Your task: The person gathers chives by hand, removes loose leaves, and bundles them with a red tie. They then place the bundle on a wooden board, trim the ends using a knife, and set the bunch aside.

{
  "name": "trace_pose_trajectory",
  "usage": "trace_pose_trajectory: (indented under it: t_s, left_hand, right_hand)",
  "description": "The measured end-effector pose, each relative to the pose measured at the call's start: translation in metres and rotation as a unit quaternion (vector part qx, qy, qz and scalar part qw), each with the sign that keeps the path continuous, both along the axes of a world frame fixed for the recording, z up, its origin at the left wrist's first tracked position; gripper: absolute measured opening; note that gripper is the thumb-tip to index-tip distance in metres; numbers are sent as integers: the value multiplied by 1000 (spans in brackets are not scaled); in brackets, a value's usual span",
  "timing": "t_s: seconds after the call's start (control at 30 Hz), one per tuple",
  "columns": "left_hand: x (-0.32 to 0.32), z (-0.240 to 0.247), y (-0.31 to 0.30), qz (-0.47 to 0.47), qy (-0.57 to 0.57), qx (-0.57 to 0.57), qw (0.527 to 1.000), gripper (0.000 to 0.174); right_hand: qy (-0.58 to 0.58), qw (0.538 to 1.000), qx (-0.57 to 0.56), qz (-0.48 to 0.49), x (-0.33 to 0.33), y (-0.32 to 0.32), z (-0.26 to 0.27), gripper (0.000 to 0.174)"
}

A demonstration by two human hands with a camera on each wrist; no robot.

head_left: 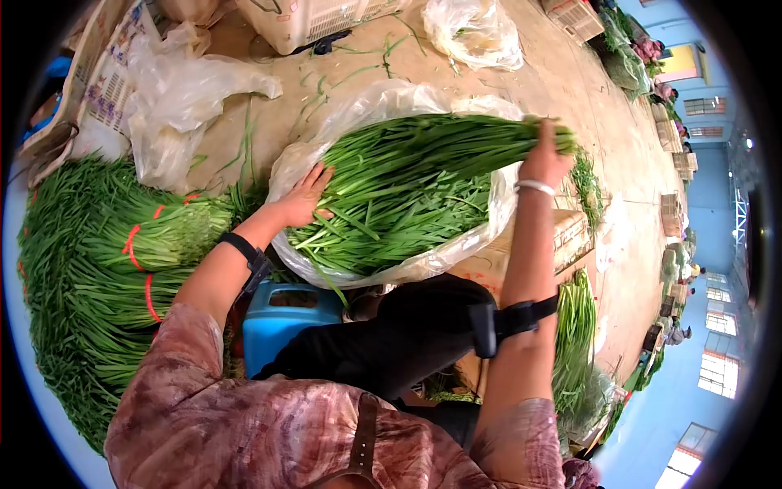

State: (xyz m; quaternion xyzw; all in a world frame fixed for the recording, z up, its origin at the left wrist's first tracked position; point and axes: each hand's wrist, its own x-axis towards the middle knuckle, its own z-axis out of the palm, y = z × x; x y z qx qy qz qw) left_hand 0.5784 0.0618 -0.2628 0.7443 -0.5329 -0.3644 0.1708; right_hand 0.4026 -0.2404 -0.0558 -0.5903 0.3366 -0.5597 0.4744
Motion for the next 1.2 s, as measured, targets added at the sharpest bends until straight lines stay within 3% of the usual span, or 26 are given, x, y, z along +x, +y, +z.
trace_pose_trajectory:
  t_s: [0.03,0.07,0.1,0.17,0.2,0.23,0.3,0.37,0.43,0.47,0.57,0.6,0.63,0.67,0.73,0.8,0.87,0.9,0.93,1.0,1.1,1.17,1.2]
  left_hand:
    - [1,0,-2,-7,-57,-4,998,94]
    - [4,-2,-2,16,21,6,1000,96]
    - [8,-6,-3,13,20,5,1000,96]
    - [15,-22,-4,-71,-32,-15,997,95]
    - [23,-50,-4,-121,-86,-39,988,103]
    - [21,-35,-7,-125,-84,-43,988,103]
    - [20,11,-10,-79,-49,46,995,115]
    - [23,-3,-10,-50,-44,64,996,118]
    - [23,-6,-12,-35,-53,51,997,123]
    - [21,-5,-13,-27,-62,45,997,125]
    - [21,-4,-15,-52,-111,47,991,127]
    - [29,-18,-19,-98,-138,23,985,121]
    - [29,0,-29,-107,-141,9,984,121]
    - [30,29,-30,-105,-124,37,986,116]
    - [31,83,-28,-113,-109,64,985,110]
    - [38,141,-35,-118,-17,71,990,104]
    - [22,225,-34,-66,59,-37,995,103]
    - [21,237,-38,-39,97,-184,977,103]
    - [3,275,-46,-47,158,-323,932,106]
    - [-56,330,-71,-55,85,-510,854,114]
    - [-142,348,-115,-96,-95,-537,833,123]
    - [-150,342,-151,-194,122,-482,845,118]
    - [-156,343,-153,-209,123,-482,842,118]
  right_hand:
    - [-74,996,19,-36,-4,-26,5,12]
    - [-83,993,18,-84,-8,-40,22,16]
    - [-91,987,18,-133,-11,-50,49,22]
    - [-116,987,-12,-115,-22,-63,101,27]
    - [-119,986,-18,-118,-33,-73,126,26]
    - [-122,985,-26,-121,-44,-82,151,24]
    - [-119,989,-74,-43,-77,-77,196,25]
    - [-98,991,-47,74,-120,-61,240,31]
    - [-46,990,-78,110,-159,-33,273,37]
    - [-48,968,-64,236,-167,-4,281,36]
    - [21,989,-87,121,-182,-19,278,30]
    - [-24,996,-75,-31,-151,15,265,21]
    - [-27,992,-55,115,-158,27,261,15]
    - [-31,988,-73,131,-156,39,256,13]
    - [-43,993,-85,67,-145,65,246,11]
    - [-54,994,-86,46,-141,70,239,10]
    - [-35,992,-111,49,-143,69,232,8]
    - [-21,989,-139,42,-140,74,229,8]
    - [44,982,-185,13,-138,79,227,9]
    - [114,970,-215,2,-133,99,224,9]
    - [49,987,-151,24,-120,137,228,9]
    - [-53,989,-113,75,-135,146,235,8]
    - [-57,990,-117,61,-147,150,241,8]
